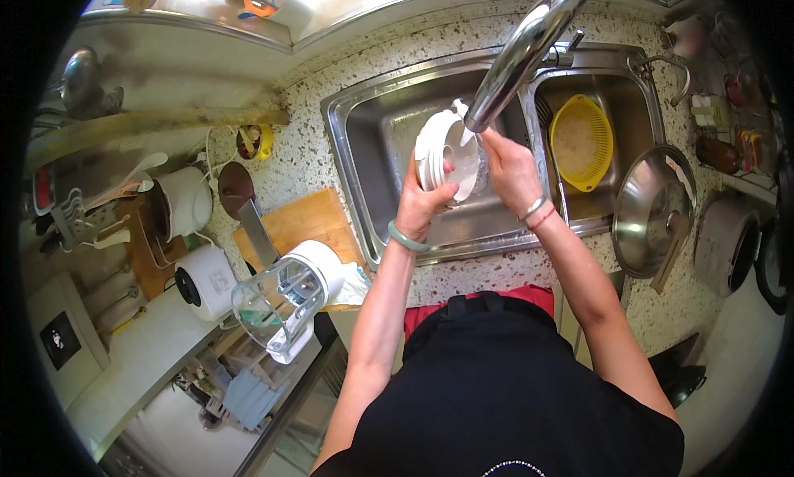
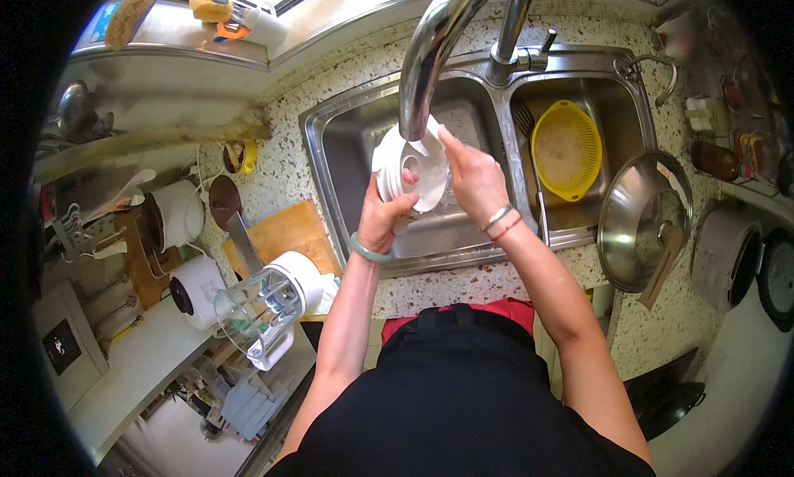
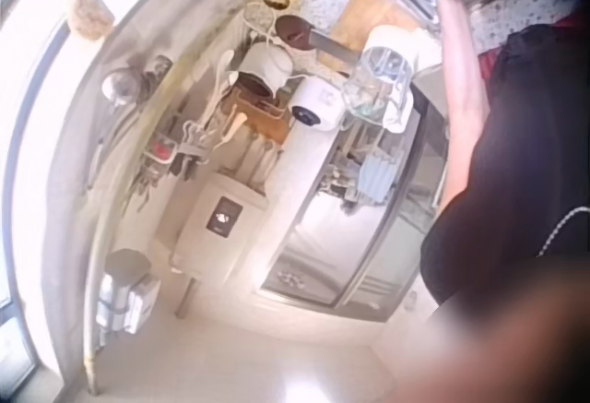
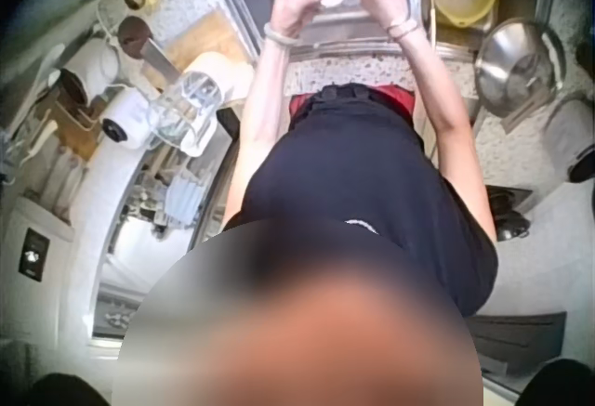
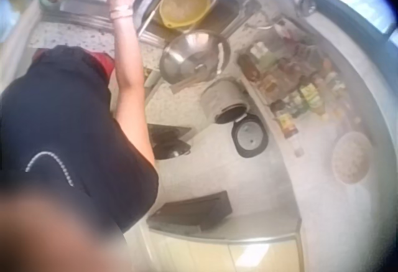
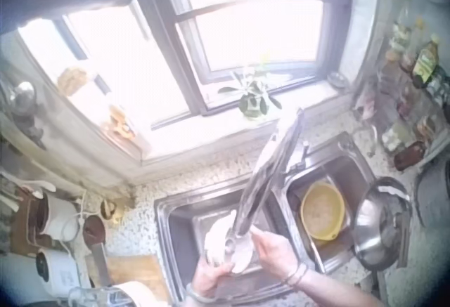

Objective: The person washes a white plastic appliance lid under running water in a kitchen sink, then dries it with a cloth. They reassemble the appliance, plug it in, and place a protective cover over it. Finally, they wipe a wooden cutting board and a knife, then store them in a wall-mounted rack.

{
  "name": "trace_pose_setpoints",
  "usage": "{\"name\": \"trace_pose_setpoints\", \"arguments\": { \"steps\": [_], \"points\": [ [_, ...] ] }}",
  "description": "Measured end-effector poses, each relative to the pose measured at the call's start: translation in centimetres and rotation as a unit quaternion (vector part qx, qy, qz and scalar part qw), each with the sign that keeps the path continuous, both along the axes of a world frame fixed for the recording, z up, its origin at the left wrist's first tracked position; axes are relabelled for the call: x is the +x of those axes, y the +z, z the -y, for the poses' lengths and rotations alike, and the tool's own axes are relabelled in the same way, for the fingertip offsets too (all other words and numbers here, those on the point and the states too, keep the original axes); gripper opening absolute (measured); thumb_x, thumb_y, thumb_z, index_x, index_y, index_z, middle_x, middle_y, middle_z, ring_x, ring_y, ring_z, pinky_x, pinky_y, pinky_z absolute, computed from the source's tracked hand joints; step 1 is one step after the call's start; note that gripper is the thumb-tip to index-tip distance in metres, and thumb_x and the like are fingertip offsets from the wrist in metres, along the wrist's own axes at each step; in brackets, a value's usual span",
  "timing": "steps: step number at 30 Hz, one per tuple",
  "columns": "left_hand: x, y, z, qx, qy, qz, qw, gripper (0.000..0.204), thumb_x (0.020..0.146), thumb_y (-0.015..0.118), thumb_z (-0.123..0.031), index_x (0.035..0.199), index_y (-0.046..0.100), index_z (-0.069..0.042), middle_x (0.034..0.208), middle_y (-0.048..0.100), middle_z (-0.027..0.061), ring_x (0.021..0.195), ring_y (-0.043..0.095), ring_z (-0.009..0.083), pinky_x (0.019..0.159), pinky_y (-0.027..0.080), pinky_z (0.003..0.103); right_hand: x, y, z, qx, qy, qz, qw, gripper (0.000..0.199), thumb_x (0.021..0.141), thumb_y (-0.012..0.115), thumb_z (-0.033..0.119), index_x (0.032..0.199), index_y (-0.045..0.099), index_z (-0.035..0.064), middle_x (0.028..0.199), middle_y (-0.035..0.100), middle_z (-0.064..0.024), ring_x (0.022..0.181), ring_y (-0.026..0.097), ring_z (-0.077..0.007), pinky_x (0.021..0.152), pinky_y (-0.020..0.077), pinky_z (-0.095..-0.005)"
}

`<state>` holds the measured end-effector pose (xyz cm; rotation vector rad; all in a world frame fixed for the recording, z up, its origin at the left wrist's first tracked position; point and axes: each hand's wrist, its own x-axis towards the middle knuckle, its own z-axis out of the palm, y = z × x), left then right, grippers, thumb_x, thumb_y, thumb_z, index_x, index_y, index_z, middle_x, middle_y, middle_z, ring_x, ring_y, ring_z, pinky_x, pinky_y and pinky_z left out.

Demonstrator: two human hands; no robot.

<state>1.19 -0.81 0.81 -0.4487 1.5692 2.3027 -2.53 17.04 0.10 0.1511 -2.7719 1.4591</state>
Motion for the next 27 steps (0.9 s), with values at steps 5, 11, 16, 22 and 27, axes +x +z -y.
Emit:
{"name": "trace_pose_setpoints", "arguments": {
  "steps": [5,11,16,22,27],
  "points": [
    [-0.1,-1.4,0.5,0.008,-0.011,0.04,0.999,0.065,0.073,0.073,-0.001,0.133,0.048,-0.011,0.101,0.06,-0.0005,0.085,0.059,0.0098,0.069,0.052,0.024,4.2,4.3,2.1,-0.039,0.091,-0.011,0.995,0.041,0.089,0.056,-0.002,0.128,0.061,0.0105,0.087,0.063,-0.0198,0.077,0.064,-0.0361,0.066,0.051,-0.0403],
    [0.8,-0.6,-0.3,0.008,-0.021,0.029,0.999,0.07,0.072,0.076,-0.004,0.135,0.047,-0.012,0.106,0.059,0.0004,0.085,0.059,0.0092,0.067,0.051,0.022,0.4,1.4,0.9,0.06,0.014,0.026,0.998,0.048,0.09,0.054,0.005,0.134,0.052,0.023,0.087,0.066,-0.0161,0.076,0.066,-0.0369,0.061,0.0523,-0.0467],
    [0.4,-0.8,-0.1,0.003,-0.034,0.043,0.998,0.086,0.071,0.077,-0.005,0.147,0.038,-0.015,0.108,0.059,0.0011,0.088,0.057,0.009,0.068,0.05,0.022,2.0,2.4,1.5,-0.039,0.025,-0.04,0.998,0.047,0.089,0.054,0.004,0.133,0.054,0.0219,0.086,0.065,-0.0163,0.075,0.066,-0.0369,0.061,0.0514,-0.0474],
    [0.7,-1.3,-0.1,-0.041,-0.046,-0.004,0.998,0.091,0.071,0.075,-0.003,0.151,0.033,-0.014,0.113,0.058,0.0023,0.1,0.057,0.0117,0.081,0.051,0.026,0.3,-0.6,0.7,-0.013,0.001,0.106,0.994,0.041,0.094,0.054,0.012,0.134,0.056,0.0183,0.081,0.065,-0.0148,0.067,0.067,-0.031,0.06,0.052,-0.0434],
    [0.3,-1.2,-0.3,-0.263,-0.098,-0.161,0.946,0.092,0.069,0.077,-0.007,0.151,0.034,-0.01,0.13,0.055,0.0097,0.119,0.052,0.0232,0.103,0.041,0.036,-1.0,2.5,0.0,-0.43,-0.074,0.402,0.805,0.049,0.096,0.061,0.032,0.139,0.051,0.0125,0.066,0.053,0.0063,0.042,0.026,0.0007,0.037,0.0164,-0.0194]
  ]
}}
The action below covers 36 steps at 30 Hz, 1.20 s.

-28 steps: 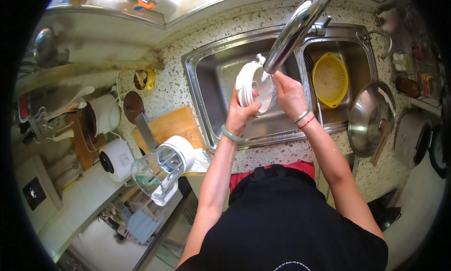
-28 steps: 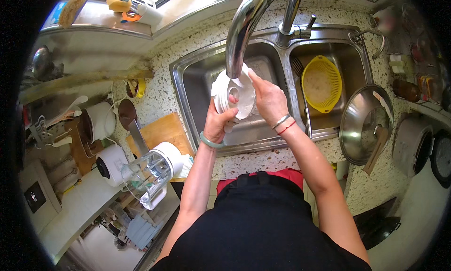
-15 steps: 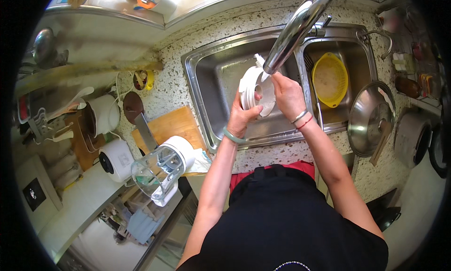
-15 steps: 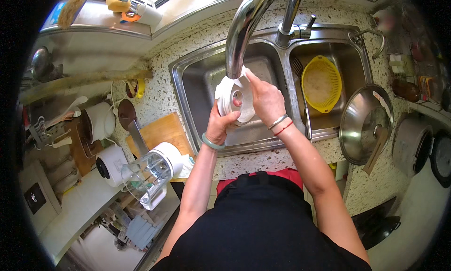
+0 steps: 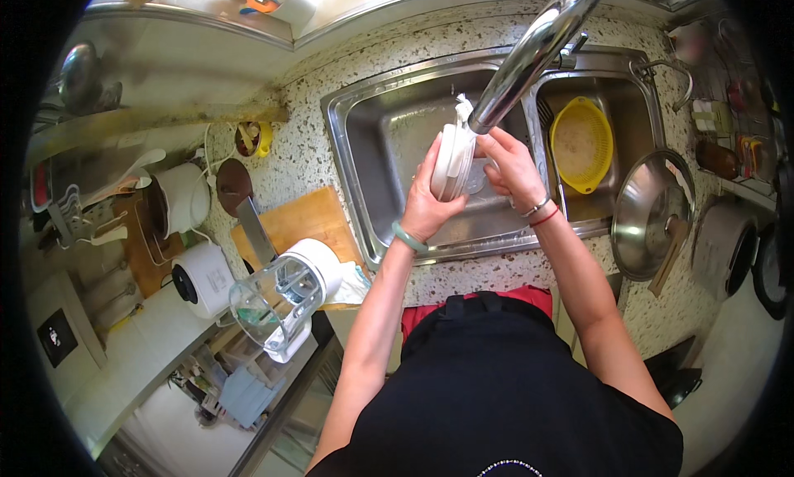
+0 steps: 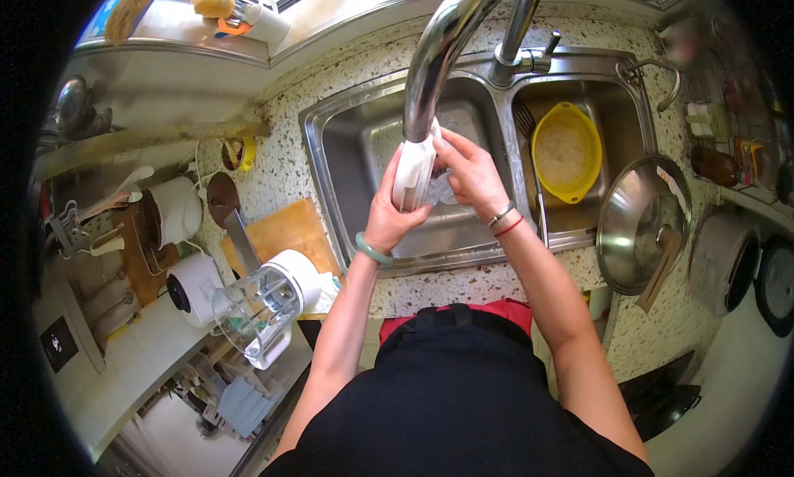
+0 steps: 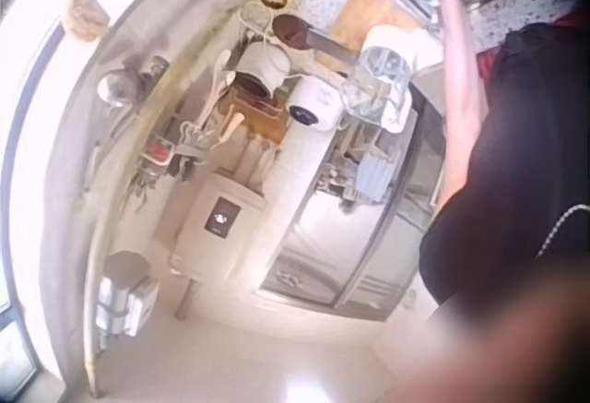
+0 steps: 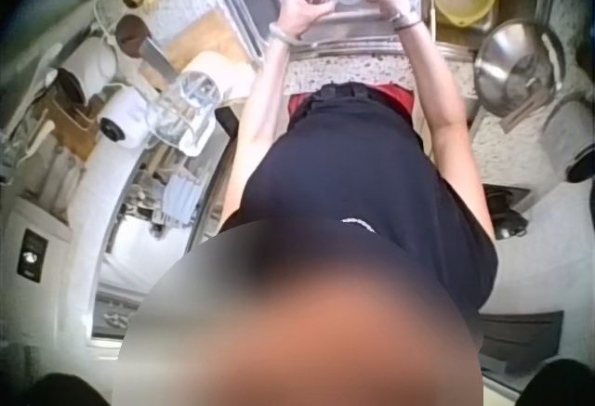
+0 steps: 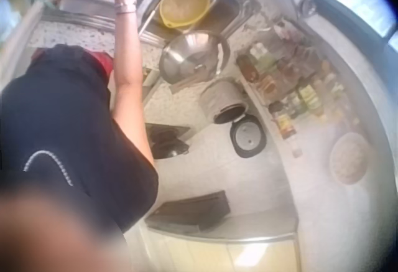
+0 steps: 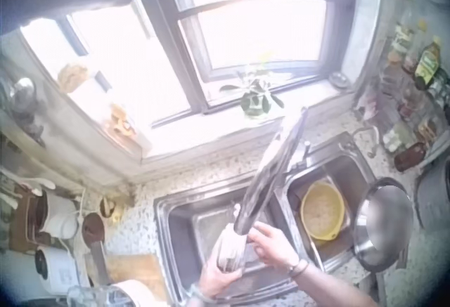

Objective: The person washes a white plastic appliance lid under running water in a kitchen sink, then dries it with a cloth. They reassemble the appliance, plug it in, and place a protective cover over it. Finally, they wipe a wooden cutting board and a knife, then store them in a wall-mounted rack.

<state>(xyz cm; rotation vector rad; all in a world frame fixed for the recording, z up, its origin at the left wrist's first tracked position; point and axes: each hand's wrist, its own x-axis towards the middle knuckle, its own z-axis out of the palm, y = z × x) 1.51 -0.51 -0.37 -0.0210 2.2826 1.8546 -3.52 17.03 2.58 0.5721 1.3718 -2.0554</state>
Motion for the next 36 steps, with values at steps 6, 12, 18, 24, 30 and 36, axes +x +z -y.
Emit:
{"name": "trace_pose_setpoints", "arguments": {
  "steps": [6,12,18,24,30,36],
  "points": [
    [-0.2,0.1,0.3,-0.31,-0.093,-0.118,0.939,0.095,0.066,0.084,-0.026,0.149,0.038,-0.013,0.137,0.05,0.0146,0.134,0.04,0.0328,0.113,0.026,0.047,0.7,-2.0,0.4,-0.078,-0.022,0.031,0.996,0.058,0.093,0.065,0.028,0.144,0.042,0.0137,0.06,0.04,0.0106,0.042,0.025,0.0004,0.038,0.0152,-0.0201],
    [-0.9,-1.4,2.0,0.132,0.216,0.073,0.965,0.076,0.09,0.065,-0.045,0.147,0.036,-0.004,0.146,0.041,0.0161,0.134,0.041,0.0305,0.112,0.031,0.043,1.4,-4.0,-0.8,-0.175,-0.094,0.019,0.98,0.046,0.093,0.058,0.022,0.137,0.048,0.0145,0.082,0.055,0.008,0.043,0.025,-0.0002,0.038,0.0169,-0.0176],
    [-1.0,-2.2,2.7,0.475,0.214,0.341,0.782,0.049,0.09,0.068,-0.026,0.132,0.053,-0.008,0.122,0.064,0.0088,0.113,0.061,0.0233,0.099,0.049,0.043,1.4,-5.1,-0.7,-0.079,-0.034,0.025,0.996,0.045,0.096,0.054,0.024,0.139,0.049,0.0135,0.08,0.055,0.0089,0.047,0.034,-0.0026,0.04,0.0245,-0.021],
    [-1.3,-1.6,1.2,0.397,0.234,0.214,0.861,0.048,0.094,0.065,-0.025,0.136,0.048,-0.008,0.124,0.063,0.0091,0.112,0.061,0.0202,0.097,0.05,0.037,1.4,-4.2,-0.5,0.512,0.12,-0.406,0.747,0.031,0.097,0.053,0.023,0.127,0.06,0.0245,0.08,0.064,-0.01,0.068,0.064,-0.0331,0.057,0.0512,-0.0431],
    [-1.8,-1.5,0.8,0.416,0.215,0.188,0.863,0.051,0.1,0.05,-0.043,0.137,0.046,-0.008,0.124,0.062,0.0092,0.115,0.059,0.0205,0.098,0.049,0.038,3.8,-1.2,3.5,0.486,0.21,-0.425,0.735,0.042,0.089,0.055,0.012,0.129,0.055,0.026,0.074,0.061,-0.0094,0.06,0.064,-0.0326,0.052,0.0511,-0.0453],
    [-1.5,-1.2,1.3,0.392,0.256,0.135,0.873,0.055,0.101,0.045,-0.047,0.14,0.043,-0.009,0.134,0.055,0.007,0.122,0.054,0.0204,0.103,0.046,0.038,6.1,-3.0,1.2,0.526,0.189,-0.421,0.714,0.053,0.088,0.057,0.009,0.137,0.052,0.0294,0.072,0.056,-0.0083,0.054,0.061,-0.029,0.046,0.0491,-0.0421]
  ]
}}
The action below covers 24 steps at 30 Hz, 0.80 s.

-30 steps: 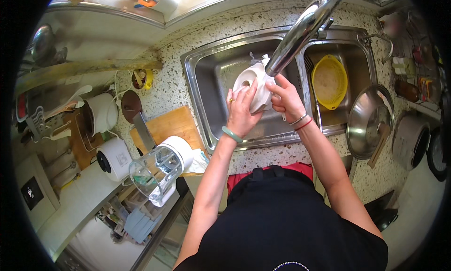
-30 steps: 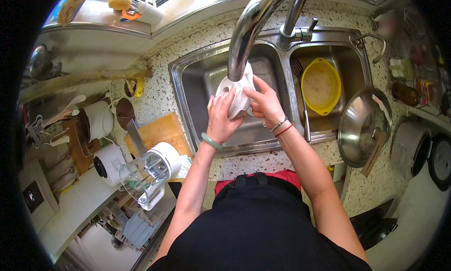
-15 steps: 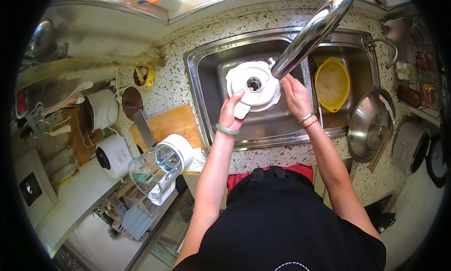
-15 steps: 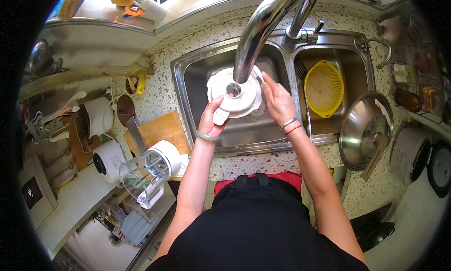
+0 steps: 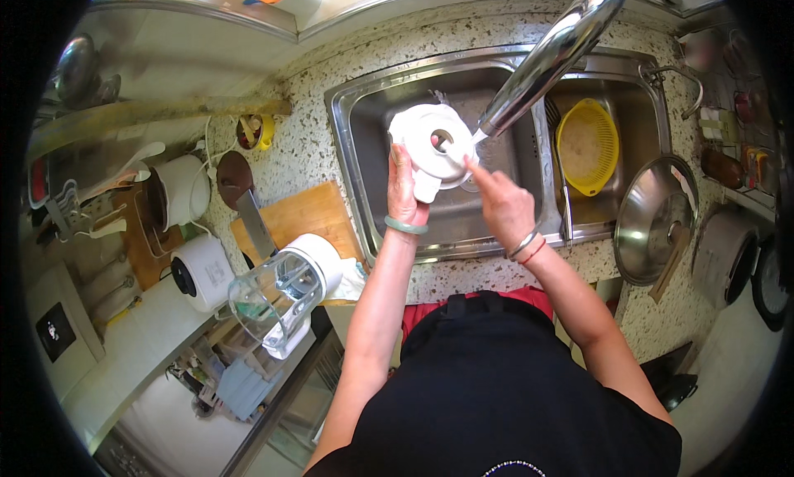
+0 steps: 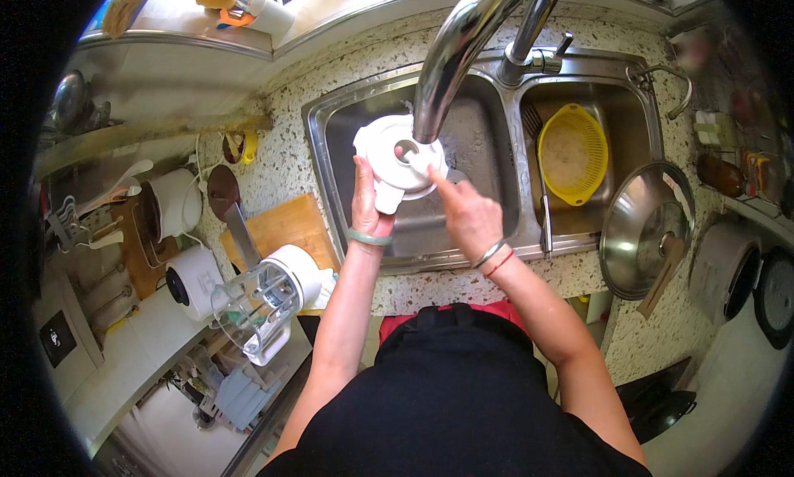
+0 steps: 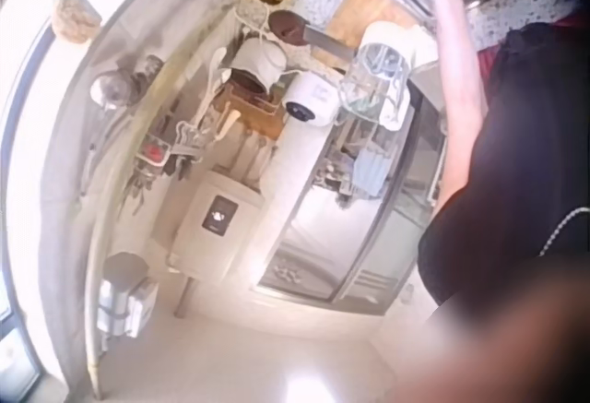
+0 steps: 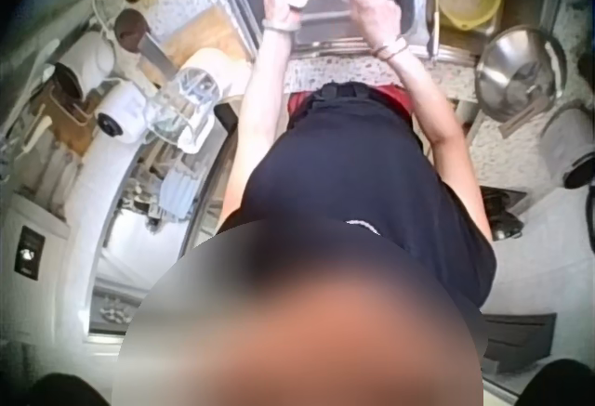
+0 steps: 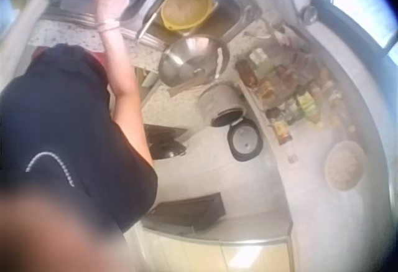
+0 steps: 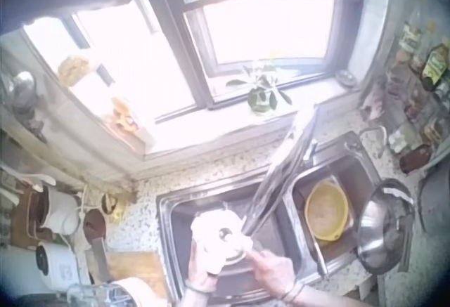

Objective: The person washes a white plastic appliance lid under running water in a kitchen sink, then dries it with a cloth. They reassemble the appliance, plug it in, and place a protective cover over it. Finally, they wipe a wooden cutting board and a knife, then store them in a wall-mounted rack.

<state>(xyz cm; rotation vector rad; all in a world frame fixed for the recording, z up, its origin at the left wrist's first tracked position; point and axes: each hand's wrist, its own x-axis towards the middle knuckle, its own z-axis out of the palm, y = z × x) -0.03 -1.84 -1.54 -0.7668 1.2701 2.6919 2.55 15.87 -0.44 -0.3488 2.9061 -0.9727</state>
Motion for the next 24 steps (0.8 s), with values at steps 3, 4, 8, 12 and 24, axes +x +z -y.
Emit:
{"name": "trace_pose_setpoints", "arguments": {
  "steps": [3,4,8,12,24],
  "points": [
    [0.4,0.4,-1.2,-0.012,-0.043,0.003,0.999,0.052,0.101,0.045,-0.046,0.14,0.044,-0.011,0.134,0.055,0.0059,0.123,0.054,0.019,0.104,0.045,0.036,-2.1,-1.7,-0.2,-0.051,-0.047,-0.041,0.997,0.051,0.089,0.057,0.009,0.136,0.053,0.0286,0.073,0.056,-0.009,0.056,0.061,-0.0307,0.048,0.0496,-0.0418],
    [0.5,0.5,-1.6,-0.022,-0.067,0.004,0.998,0.051,0.101,0.045,-0.045,0.139,0.044,-0.011,0.134,0.056,0.0055,0.122,0.054,0.0186,0.104,0.045,0.036,-2.7,-1.3,0.4,-0.087,-0.042,-0.065,0.993,0.05,0.089,0.057,0.009,0.135,0.053,0.0283,0.074,0.057,-0.009,0.056,0.061,-0.031,0.048,0.0498,-0.0418],
    [0.4,-0.2,-0.9,-0.015,-0.053,-0.01,0.998,0.05,0.099,0.05,-0.044,0.136,0.046,-0.011,0.129,0.059,0.0062,0.115,0.059,0.0184,0.098,0.05,0.034,-1.7,1.6,2.0,-0.084,0.01,-0.031,0.996,0.05,0.089,0.057,0.009,0.135,0.053,0.0282,0.074,0.057,-0.0082,0.058,0.062,-0.0307,0.049,0.0501,-0.0416],
    [0.2,1.3,-0.1,-0.054,-0.093,-0.02,0.994,0.055,0.098,0.053,-0.045,0.139,0.044,-0.01,0.129,0.058,0.0057,0.116,0.058,0.0171,0.098,0.049,0.034,-1.1,0.7,1.4,-0.057,0.002,-0.016,0.998,0.054,0.089,0.056,0.008,0.138,0.052,0.0291,0.074,0.056,-0.0073,0.058,0.062,-0.0292,0.05,0.0504,-0.0396],
    [-0.8,4.7,2.1,0.055,-0.298,-0.021,0.953,0.09,0.081,0.071,-0.057,0.143,0.039,0.0,0.133,0.055,0.0102,0.12,0.054,0.0172,0.102,0.043,0.031,-10.6,1.4,-6.3,-0.176,0.222,0.016,0.959,0.028,0.09,0.062,0.018,0.117,0.07,0.0237,0.082,0.064,-0.0066,0.073,0.064,-0.0255,0.065,0.051,-0.0337]
  ]
}}
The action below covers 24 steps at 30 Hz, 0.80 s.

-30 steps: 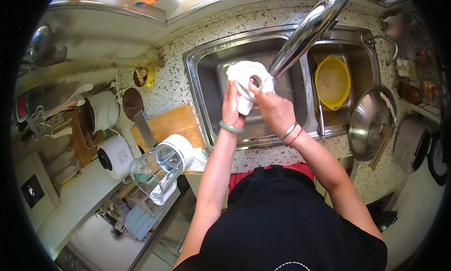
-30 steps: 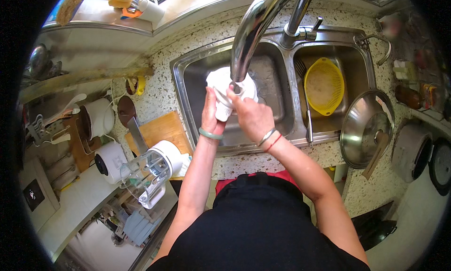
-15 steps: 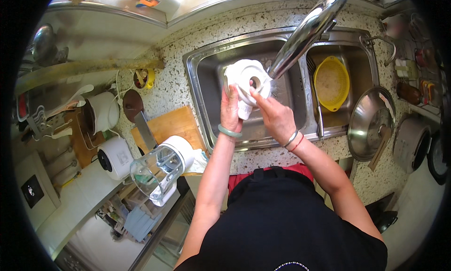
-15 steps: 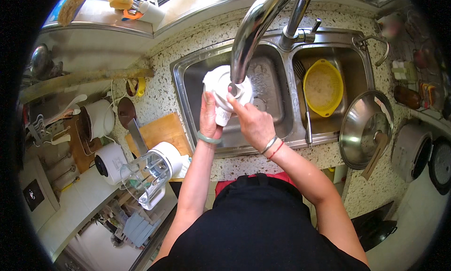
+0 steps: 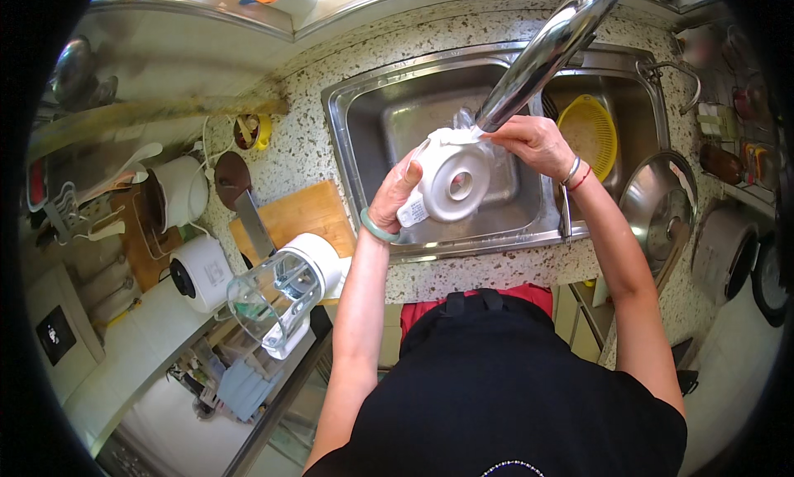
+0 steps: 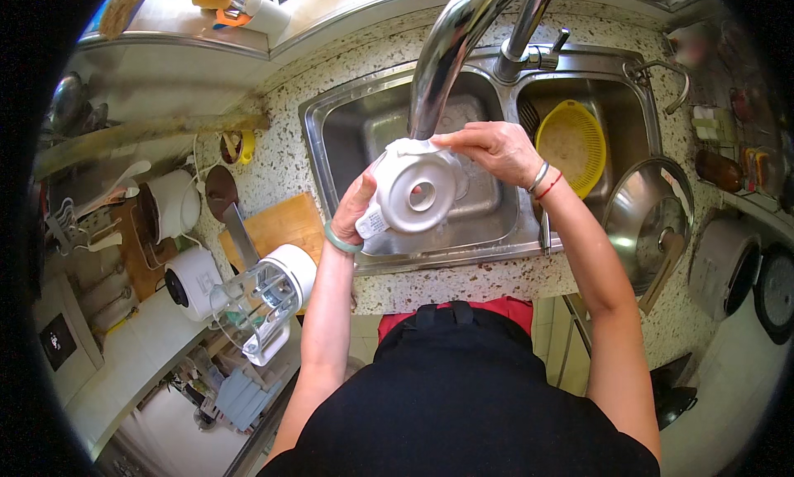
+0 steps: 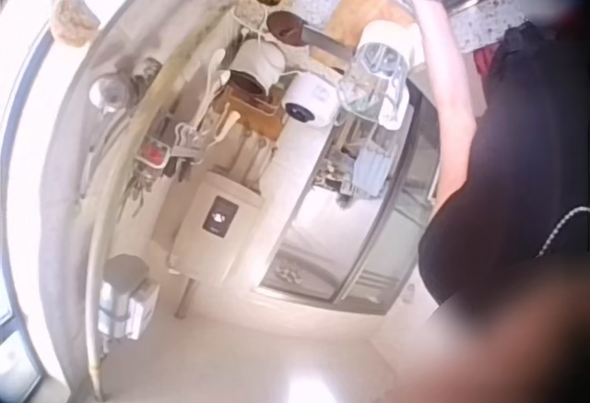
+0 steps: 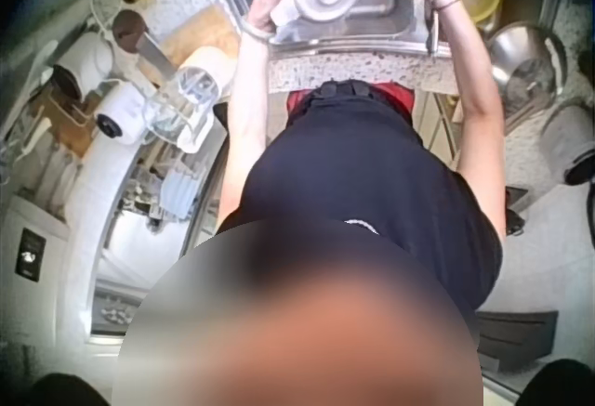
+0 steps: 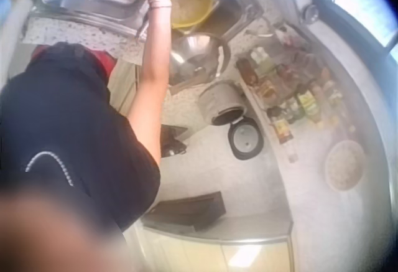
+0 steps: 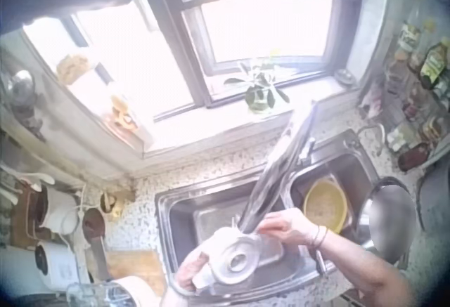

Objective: The person washes a white plastic appliance lid under running water in a kitchen sink, then dries it with a cloth. They reassemble the appliance, plug it in, and place a protective cover over it. Finally, they wipe a wooden cutting board and a knife, then store them in a wall-mounted rack.

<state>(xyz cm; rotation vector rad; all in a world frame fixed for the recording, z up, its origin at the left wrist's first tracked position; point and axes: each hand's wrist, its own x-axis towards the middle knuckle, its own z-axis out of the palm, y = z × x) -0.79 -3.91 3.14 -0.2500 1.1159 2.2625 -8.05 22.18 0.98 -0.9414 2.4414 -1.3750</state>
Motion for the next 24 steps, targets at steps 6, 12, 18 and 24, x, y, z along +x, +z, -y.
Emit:
{"name": "trace_pose_setpoints", "arguments": {
  "steps": [6,12,18,24],
  "points": [
    [0.3,-1.2,0.2,0.013,-0.034,0.058,0.998,0.093,0.083,0.056,-0.069,0.143,0.039,0.001,0.134,0.054,0.0106,0.119,0.056,0.0177,0.101,0.046,0.032,-0.8,2.5,3.0,0.025,0.105,-0.059,0.992,0.031,0.088,0.062,0.015,0.114,0.071,0.0285,0.087,0.066,-0.004,0.078,0.066,-0.0246,0.067,0.0531,-0.0324],
    [0.8,-1.9,1.0,0.036,0.002,0.05,0.998,0.098,0.081,0.056,-0.07,0.143,0.037,0.003,0.135,0.054,0.0142,0.118,0.058,0.0215,0.1,0.049,0.035,-1.0,-1.3,-0.2,0.031,0.052,-0.024,0.998,0.028,0.09,0.061,0.014,0.113,0.071,0.0258,0.085,0.065,-0.0048,0.076,0.065,-0.0249,0.065,0.0518,-0.0337],
    [0.6,-1.5,0.1,0.04,-0.028,0.06,0.997,0.096,0.08,0.063,-0.068,0.143,0.038,0.001,0.132,0.055,0.0107,0.117,0.056,0.0175,0.1,0.047,0.032,-0.1,1.6,3.1,0.031,0.092,-0.052,0.994,0.03,0.09,0.06,0.016,0.115,0.071,0.0289,0.078,0.058,-0.0057,0.07,0.062,-0.027,0.062,0.0505,-0.0359],
    [0.7,-0.9,0.2,0.045,0.017,0.034,0.998,0.094,0.08,0.069,-0.06,0.143,0.036,0.002,0.133,0.054,0.0134,0.118,0.057,0.0205,0.1,0.048,0.034,0.3,-0.6,-0.6,0.053,0.025,0.024,0.998,0.027,0.09,0.06,0.017,0.114,0.071,0.0215,0.083,0.065,-0.0067,0.076,0.065,-0.0275,0.065,0.0513,-0.0359]
  ]
}}
